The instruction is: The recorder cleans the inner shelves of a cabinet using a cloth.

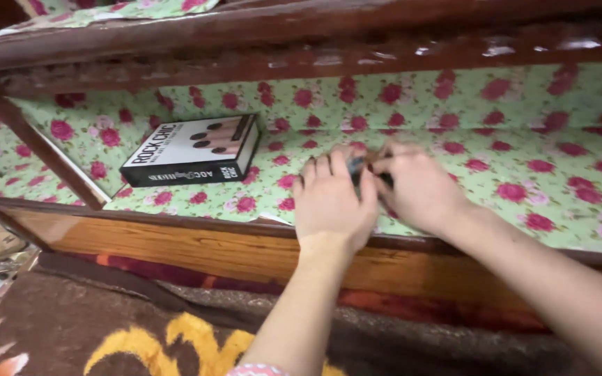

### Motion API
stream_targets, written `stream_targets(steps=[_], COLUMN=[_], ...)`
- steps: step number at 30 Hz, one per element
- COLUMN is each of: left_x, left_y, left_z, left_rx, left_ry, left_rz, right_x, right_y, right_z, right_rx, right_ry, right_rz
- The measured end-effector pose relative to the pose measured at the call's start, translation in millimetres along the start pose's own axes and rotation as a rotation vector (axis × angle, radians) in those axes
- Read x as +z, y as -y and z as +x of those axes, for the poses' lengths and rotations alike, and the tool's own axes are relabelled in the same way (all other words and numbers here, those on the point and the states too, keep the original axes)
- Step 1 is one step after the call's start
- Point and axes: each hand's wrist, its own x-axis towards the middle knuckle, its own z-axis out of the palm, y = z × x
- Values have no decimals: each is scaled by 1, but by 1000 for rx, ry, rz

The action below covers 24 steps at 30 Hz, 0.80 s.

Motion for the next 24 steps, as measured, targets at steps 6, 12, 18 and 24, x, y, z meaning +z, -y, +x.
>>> stream_targets(steps=[6,12,18,24], left_x=[1,-4,0,9], left_y=[0,-6,-2,13], left_z=[4,3,3,16], left_rx=[-31,-48,-46,-49], left_ry=[79,48,98,281], left_rz=[21,18,26,-181], right_x=[-64,-121,-52,-66], right_y=[-32,-39,6,79], right_z=[-66,-73,-64,-91], right_rx=[113,737,290,143], right_ry=[38,382,-92,-117], right_rz=[14,-267,-47,206])
